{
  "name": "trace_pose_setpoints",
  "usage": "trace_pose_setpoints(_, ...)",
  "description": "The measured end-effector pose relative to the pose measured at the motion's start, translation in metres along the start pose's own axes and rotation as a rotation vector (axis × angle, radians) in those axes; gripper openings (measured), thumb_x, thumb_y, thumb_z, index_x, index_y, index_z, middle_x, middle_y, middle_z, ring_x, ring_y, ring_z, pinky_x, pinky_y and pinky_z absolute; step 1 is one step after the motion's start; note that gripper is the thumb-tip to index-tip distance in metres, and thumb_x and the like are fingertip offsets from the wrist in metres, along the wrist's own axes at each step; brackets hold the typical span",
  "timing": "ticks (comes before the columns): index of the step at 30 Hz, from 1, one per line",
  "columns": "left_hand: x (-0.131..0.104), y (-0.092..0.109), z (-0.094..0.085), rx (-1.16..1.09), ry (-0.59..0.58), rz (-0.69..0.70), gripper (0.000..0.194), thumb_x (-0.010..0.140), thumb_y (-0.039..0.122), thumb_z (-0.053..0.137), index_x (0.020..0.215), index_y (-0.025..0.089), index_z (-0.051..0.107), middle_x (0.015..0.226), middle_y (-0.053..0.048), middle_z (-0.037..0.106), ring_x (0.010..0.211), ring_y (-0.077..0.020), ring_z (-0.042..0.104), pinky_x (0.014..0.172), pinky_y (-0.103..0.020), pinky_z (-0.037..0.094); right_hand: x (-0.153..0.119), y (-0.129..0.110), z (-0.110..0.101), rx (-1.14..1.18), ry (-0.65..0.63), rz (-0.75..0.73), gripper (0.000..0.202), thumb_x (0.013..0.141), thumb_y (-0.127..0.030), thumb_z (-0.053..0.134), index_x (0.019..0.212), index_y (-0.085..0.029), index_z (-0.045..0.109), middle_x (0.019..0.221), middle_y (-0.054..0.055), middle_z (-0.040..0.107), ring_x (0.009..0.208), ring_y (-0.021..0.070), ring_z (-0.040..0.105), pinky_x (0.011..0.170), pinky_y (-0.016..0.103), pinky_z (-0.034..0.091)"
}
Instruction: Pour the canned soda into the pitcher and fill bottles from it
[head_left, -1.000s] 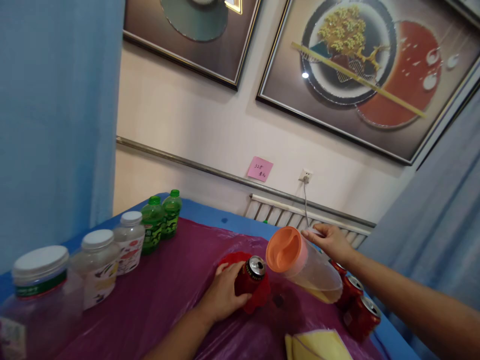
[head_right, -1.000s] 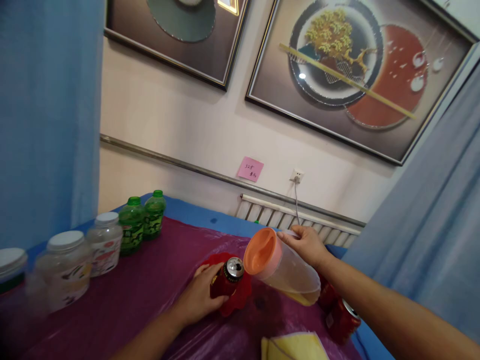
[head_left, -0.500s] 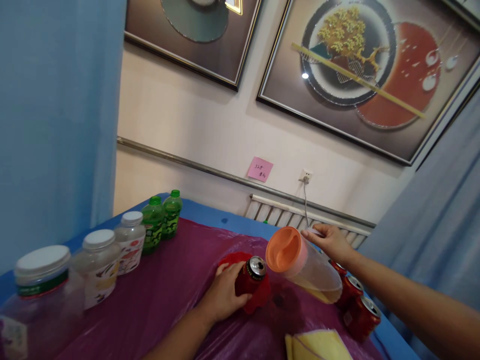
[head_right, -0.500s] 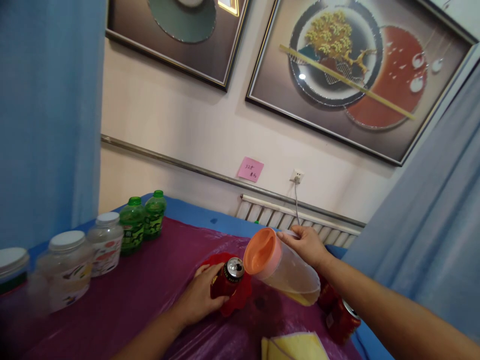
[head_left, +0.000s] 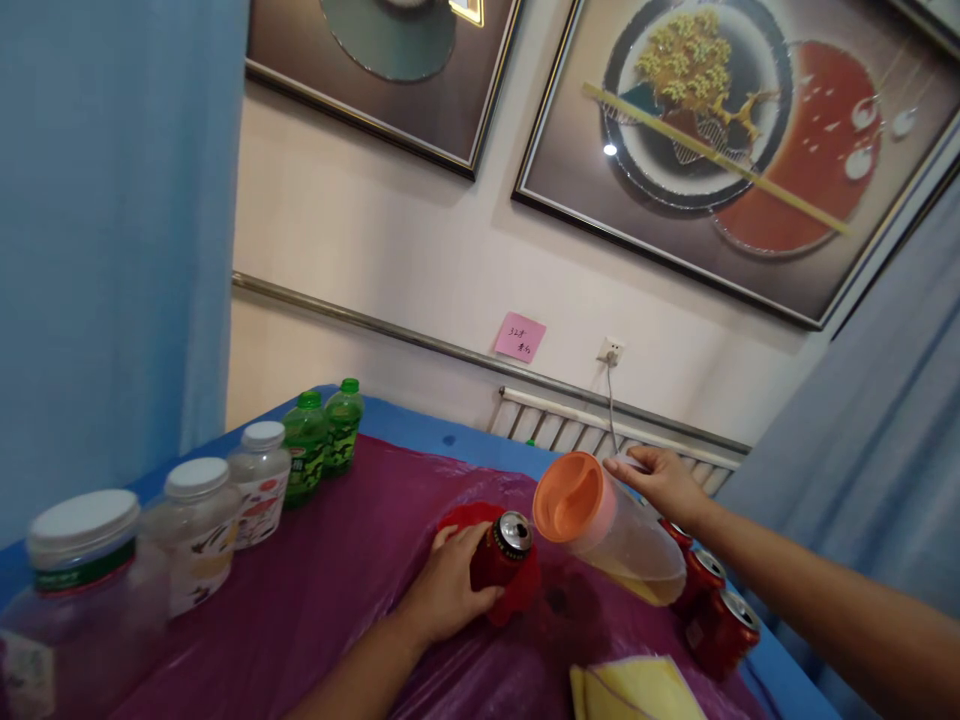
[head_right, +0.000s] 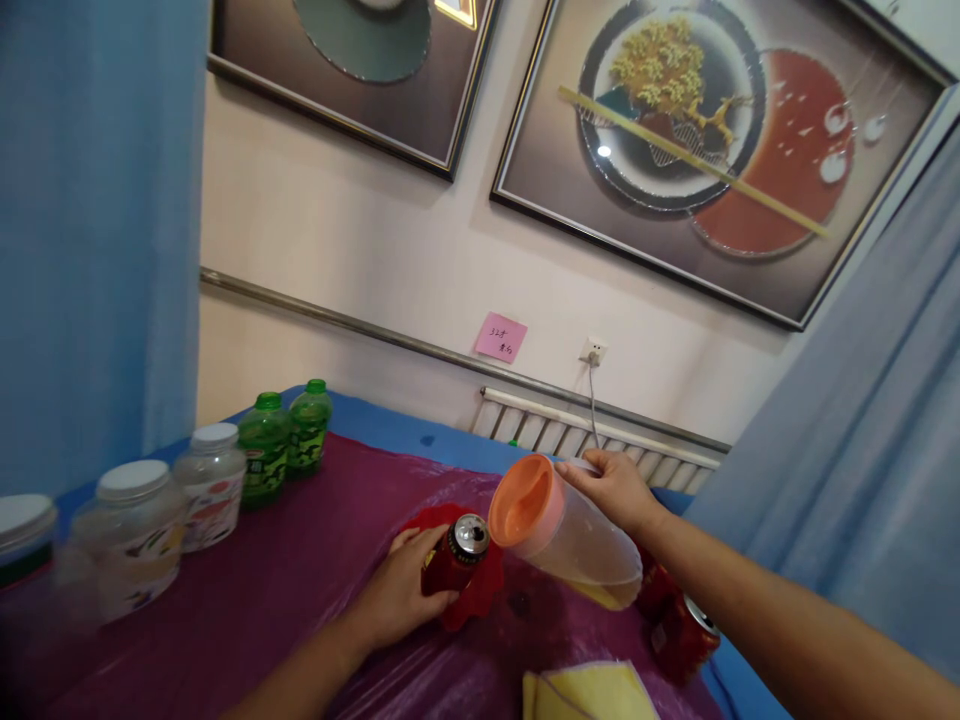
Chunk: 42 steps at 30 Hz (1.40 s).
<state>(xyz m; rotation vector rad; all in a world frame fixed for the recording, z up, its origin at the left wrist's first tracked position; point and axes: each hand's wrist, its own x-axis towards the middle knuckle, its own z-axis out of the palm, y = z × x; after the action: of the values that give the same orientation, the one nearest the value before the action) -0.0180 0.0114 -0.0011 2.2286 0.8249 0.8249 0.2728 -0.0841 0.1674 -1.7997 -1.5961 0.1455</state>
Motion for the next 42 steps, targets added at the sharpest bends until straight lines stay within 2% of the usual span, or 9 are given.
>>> trace_pose_setpoints(12,0.0008,-0.0064,0.0041,0.011,0.014,0.022,0.075,0.063,0.023,0.081,0.135,0.026,0.059,0.138,-0.008,0.067,0.129,-0.0362,0.059,0.12,-0.055,0.03,-0.0006,0.0003,0.0013,0.009,0.02,-0.02,0.059,0.078,-0.07,0.063,0.056,-0.025,0.031,0.056,-0.007,0.024,0.053,0.0101,0.024,0.049,0.027,0.018)
trace_pose_setpoints(31,-0.0001,-0.0026,0.0018,-0.007,0.022,0.027,0.073,0.063,0.024,0.08,0.133,0.027,0.06,0.136,-0.007,0.069,0.126,-0.035,0.06,0.119,-0.054,0.032,-0.0006,0.001,0.0008,-0.002,0.023,-0.011,0.062,0.077,-0.075,0.062,0.057,-0.025,0.031,0.056,-0.007,0.024,0.053,0.0102,0.025,0.049,0.027,0.019)
trace_pose_setpoints(42,-0.0001,-0.005,0.0029,-0.01,0.023,0.038,0.073,0.064,0.025,0.08,0.134,0.029,0.059,0.136,-0.007,0.069,0.126,-0.0352,0.06,0.12,-0.054,0.031,-0.0017,-0.0014,0.0003,-0.004,0.021,-0.002,0.06,0.077,-0.072,0.062,0.058,-0.026,0.03,0.057,-0.007,0.023,0.053,0.0102,0.024,0.05,0.028,0.018)
